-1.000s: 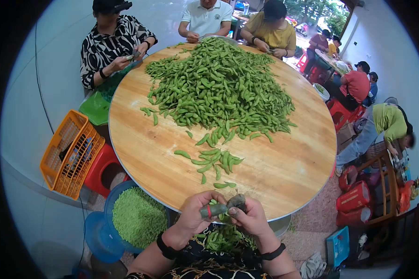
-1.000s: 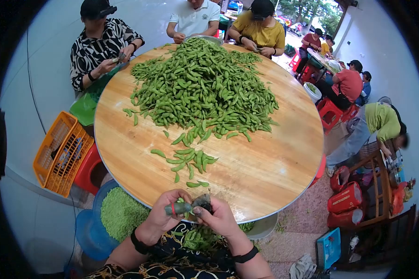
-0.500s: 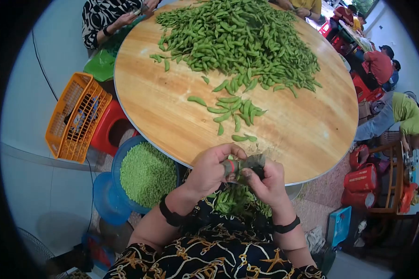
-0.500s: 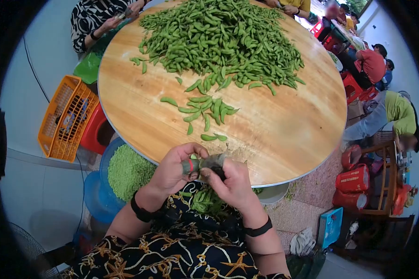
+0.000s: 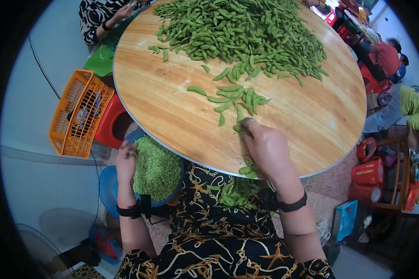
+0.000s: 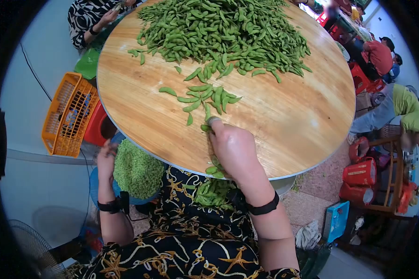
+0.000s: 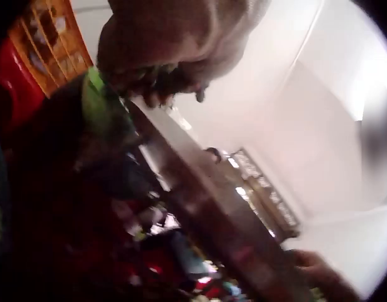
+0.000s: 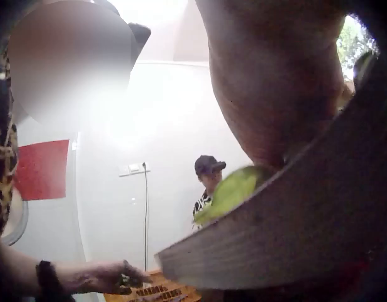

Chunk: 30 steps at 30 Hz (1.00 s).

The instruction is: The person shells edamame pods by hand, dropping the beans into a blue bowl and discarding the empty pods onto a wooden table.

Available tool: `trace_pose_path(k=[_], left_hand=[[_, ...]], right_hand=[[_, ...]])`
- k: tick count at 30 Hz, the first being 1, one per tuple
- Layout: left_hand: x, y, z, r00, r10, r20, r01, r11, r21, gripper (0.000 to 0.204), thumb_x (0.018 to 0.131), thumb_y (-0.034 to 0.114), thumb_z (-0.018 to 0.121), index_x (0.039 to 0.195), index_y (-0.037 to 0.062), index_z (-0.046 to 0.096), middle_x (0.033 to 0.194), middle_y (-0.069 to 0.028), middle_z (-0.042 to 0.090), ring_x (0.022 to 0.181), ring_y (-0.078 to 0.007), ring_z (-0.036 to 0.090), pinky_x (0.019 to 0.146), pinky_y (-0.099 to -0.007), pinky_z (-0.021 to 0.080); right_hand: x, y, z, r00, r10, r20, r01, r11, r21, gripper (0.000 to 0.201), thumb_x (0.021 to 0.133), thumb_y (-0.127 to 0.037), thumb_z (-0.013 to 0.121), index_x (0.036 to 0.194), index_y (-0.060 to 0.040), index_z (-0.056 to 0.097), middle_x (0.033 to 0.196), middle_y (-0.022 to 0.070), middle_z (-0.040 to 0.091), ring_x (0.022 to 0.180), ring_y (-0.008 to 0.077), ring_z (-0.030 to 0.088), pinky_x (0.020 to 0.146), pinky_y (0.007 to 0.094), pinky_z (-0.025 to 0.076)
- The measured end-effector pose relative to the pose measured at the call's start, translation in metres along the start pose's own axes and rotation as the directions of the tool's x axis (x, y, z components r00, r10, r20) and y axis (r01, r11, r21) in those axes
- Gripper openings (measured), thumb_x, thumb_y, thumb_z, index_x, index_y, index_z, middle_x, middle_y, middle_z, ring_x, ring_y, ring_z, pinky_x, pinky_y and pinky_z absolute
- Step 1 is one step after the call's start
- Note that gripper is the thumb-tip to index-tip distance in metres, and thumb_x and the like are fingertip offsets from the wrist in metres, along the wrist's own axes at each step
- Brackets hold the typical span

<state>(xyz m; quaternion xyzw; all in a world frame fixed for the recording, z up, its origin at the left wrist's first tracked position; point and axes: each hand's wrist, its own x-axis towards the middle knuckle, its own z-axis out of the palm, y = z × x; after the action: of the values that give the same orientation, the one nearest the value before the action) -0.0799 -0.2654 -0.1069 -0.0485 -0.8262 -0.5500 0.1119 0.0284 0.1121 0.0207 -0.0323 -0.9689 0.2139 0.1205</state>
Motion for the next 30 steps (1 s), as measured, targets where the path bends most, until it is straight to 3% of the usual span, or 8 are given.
trace_pose_path(k=[2, 6, 8, 11, 14, 21, 27, 30], left_hand=[[-0.009, -0.035, -0.009, 0.994, 0.041, 0.100, -0.105, 0.603, 0.791, 0.031, 0.076, -0.004, 0.052, 0.105, 0.0014, 0.060, 0.100, -0.0058, 0.060, 0.100, -0.0203, 0.054, 0.092, -0.0317, 0.039], [-0.002, 0.039, 0.000, 0.960, 0.266, -0.086, -0.095, 0.599, 0.795, 0.031, 0.075, -0.002, 0.057, 0.105, 0.0029, 0.060, 0.100, -0.0068, 0.060, 0.093, -0.0183, 0.055, 0.085, -0.0282, 0.042], [-0.002, 0.093, 0.021, 0.982, 0.144, -0.119, -0.121, 0.976, 0.180, 0.031, 0.074, 0.001, 0.060, 0.105, 0.0028, 0.060, 0.095, -0.0088, 0.059, 0.084, -0.0163, 0.056, 0.077, -0.0263, 0.044], [-0.027, 0.169, 0.063, 0.884, 0.355, 0.305, -0.368, 0.930, -0.016, 0.033, 0.070, 0.006, 0.070, 0.102, 0.0038, 0.062, 0.086, -0.0077, 0.059, 0.071, -0.0150, 0.055, 0.064, -0.0262, 0.047], [-0.044, 0.201, 0.098, 0.615, 0.602, 0.510, -0.587, 0.781, -0.215, 0.041, 0.062, 0.008, 0.076, 0.102, 0.0084, 0.066, 0.083, -0.0079, 0.059, 0.074, -0.0197, 0.060, 0.061, -0.0292, 0.050], [-0.047, 0.187, 0.117, 0.767, 0.406, 0.496, -0.170, 0.875, -0.454, 0.023, 0.074, 0.006, 0.068, 0.096, 0.0040, 0.066, 0.077, -0.0070, 0.057, 0.074, -0.0150, 0.059, 0.064, -0.0244, 0.047], [-0.042, 0.196, 0.152, 0.703, 0.312, 0.639, 0.108, 0.842, -0.529, 0.030, 0.078, 0.003, 0.061, 0.107, 0.0034, 0.059, 0.094, -0.0098, 0.056, 0.078, -0.0166, 0.058, 0.069, -0.0261, 0.047], [-0.033, 0.213, 0.155, 0.619, 0.445, 0.648, -0.186, 0.884, -0.429, 0.038, 0.073, -0.004, 0.060, 0.111, 0.0048, 0.058, 0.094, -0.0094, 0.055, 0.083, -0.0189, 0.057, 0.068, -0.0273, 0.046]], right_hand=[[0.002, -0.004, 0.000, 1.000, 0.016, 0.021, -0.015, 0.999, -0.037, 0.016, 0.077, -0.015, 0.062, 0.089, -0.0051, 0.057, 0.067, 0.0148, 0.061, 0.063, 0.0328, 0.060, 0.054, 0.0404, 0.048], [-0.005, 0.003, 0.002, 0.993, 0.053, -0.105, -0.024, 0.965, 0.260, 0.014, 0.081, -0.012, 0.061, 0.089, -0.0014, 0.058, 0.061, 0.0111, 0.060, 0.054, 0.0232, 0.059, 0.049, 0.0334, 0.045], [-0.010, -0.004, -0.007, 0.981, 0.183, 0.068, -0.185, 0.755, 0.630, 0.013, 0.083, -0.011, 0.060, 0.091, -0.0005, 0.058, 0.060, 0.0064, 0.057, 0.051, 0.0161, 0.055, 0.047, 0.0286, 0.042], [-0.021, -0.022, -0.014, 0.861, 0.123, 0.494, -0.499, 0.012, 0.867, 0.013, 0.087, -0.011, 0.057, 0.096, -0.0012, 0.059, 0.060, -0.0036, 0.049, 0.047, 0.0027, 0.038, 0.043, 0.0177, 0.029], [-0.034, -0.035, -0.005, 0.822, -0.018, 0.569, -0.564, -0.160, 0.810, 0.008, 0.089, -0.010, 0.054, 0.092, -0.0029, 0.057, 0.059, -0.0050, 0.046, 0.048, 0.0024, 0.038, 0.044, 0.0171, 0.028], [-0.045, -0.036, 0.005, 0.974, 0.126, 0.189, -0.227, 0.516, 0.826, 0.015, 0.088, -0.016, 0.056, 0.094, -0.0018, 0.055, 0.065, 0.0016, 0.055, 0.057, 0.0068, 0.048, 0.051, 0.0231, 0.039], [-0.030, -0.018, 0.004, 0.936, 0.201, 0.290, -0.334, 0.239, 0.912, 0.014, 0.091, -0.015, 0.050, 0.094, -0.0014, 0.053, 0.064, 0.0019, 0.054, 0.054, 0.0071, 0.049, 0.048, 0.0221, 0.039], [-0.026, -0.004, -0.010, 0.879, 0.194, 0.435, -0.462, 0.127, 0.878, 0.014, 0.093, -0.017, 0.047, 0.089, -0.0057, 0.053, 0.060, -0.0056, 0.045, 0.048, 0.0016, 0.037, 0.042, 0.0173, 0.027]])
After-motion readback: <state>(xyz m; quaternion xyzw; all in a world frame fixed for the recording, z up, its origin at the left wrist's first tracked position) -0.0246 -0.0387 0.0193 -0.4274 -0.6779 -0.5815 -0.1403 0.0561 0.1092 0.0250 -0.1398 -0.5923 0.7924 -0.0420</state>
